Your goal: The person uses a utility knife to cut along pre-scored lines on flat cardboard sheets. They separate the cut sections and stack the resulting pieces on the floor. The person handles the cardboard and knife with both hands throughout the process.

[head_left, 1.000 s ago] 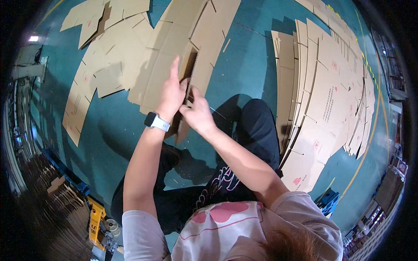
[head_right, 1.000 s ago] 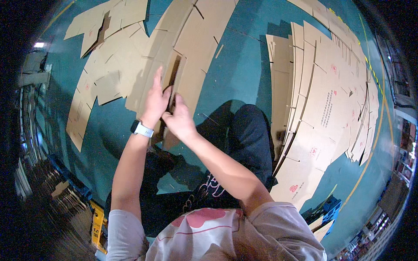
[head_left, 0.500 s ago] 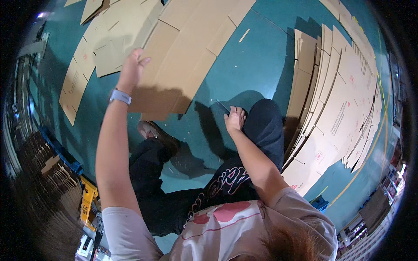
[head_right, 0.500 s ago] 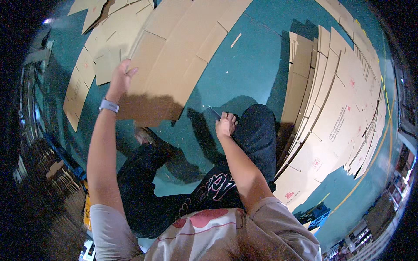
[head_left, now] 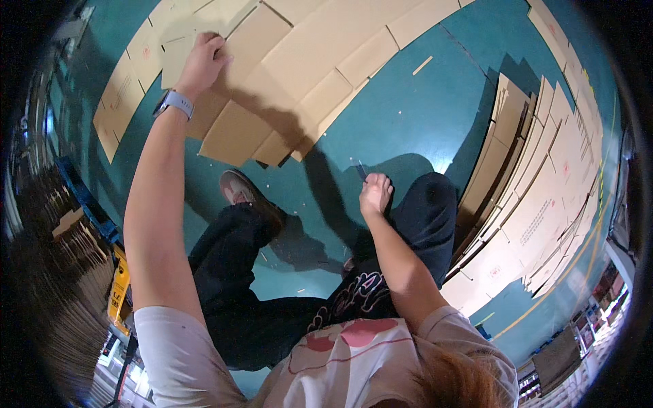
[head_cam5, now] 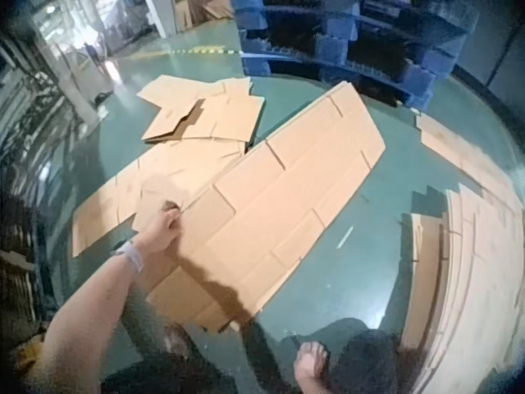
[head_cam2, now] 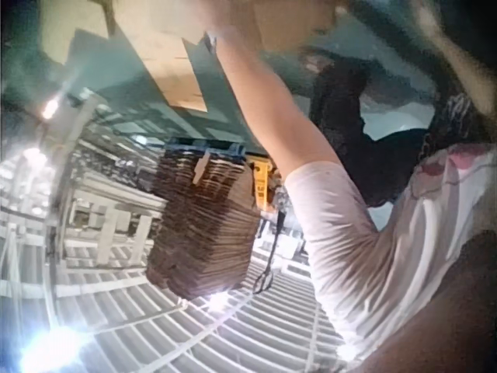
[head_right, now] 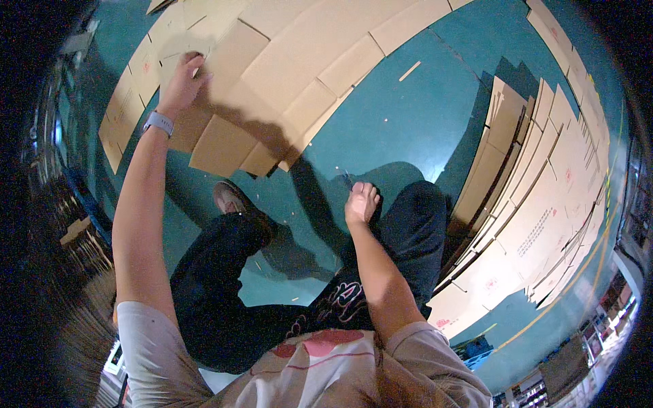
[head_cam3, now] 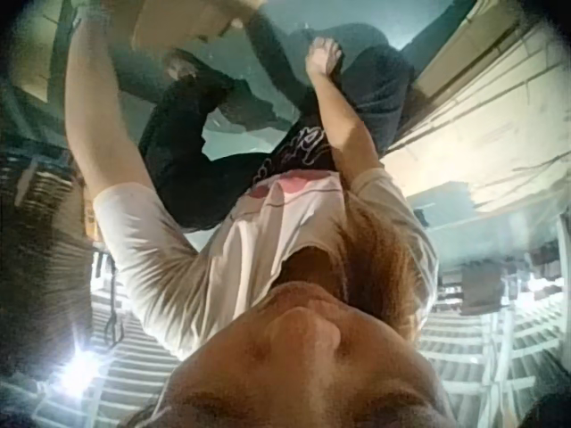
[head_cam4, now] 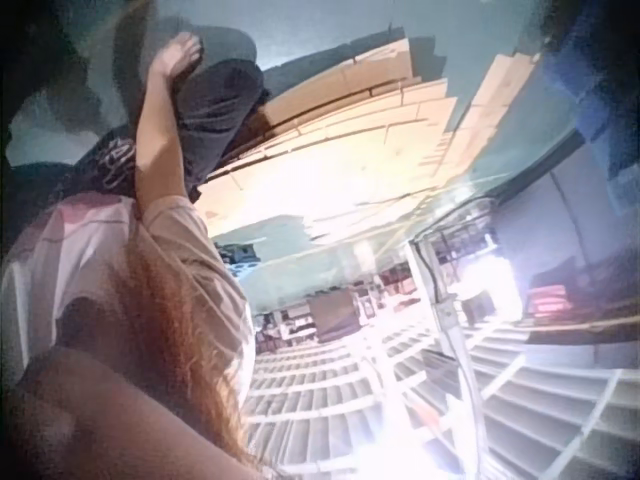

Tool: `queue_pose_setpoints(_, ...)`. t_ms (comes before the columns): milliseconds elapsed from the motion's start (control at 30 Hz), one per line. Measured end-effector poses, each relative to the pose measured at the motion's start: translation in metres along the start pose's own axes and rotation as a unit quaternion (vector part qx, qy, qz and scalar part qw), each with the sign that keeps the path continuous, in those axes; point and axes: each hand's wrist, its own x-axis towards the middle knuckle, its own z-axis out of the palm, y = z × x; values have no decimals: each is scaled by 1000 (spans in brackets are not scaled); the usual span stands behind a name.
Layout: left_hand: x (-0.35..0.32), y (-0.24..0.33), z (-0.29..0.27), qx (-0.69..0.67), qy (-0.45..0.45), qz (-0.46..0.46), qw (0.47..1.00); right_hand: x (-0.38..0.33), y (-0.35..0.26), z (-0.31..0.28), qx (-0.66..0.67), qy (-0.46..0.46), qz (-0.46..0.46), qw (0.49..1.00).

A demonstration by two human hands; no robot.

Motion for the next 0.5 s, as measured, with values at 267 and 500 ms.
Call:
queue_pose_setpoints(267,-13,22,-15,62,85,81,991,-1,-2,-5,-24,23,-12,999)
queue_pose_setpoints(500,-50,61,-78,28,-6,25,999,3,-7,-2,-48,-32,24,998)
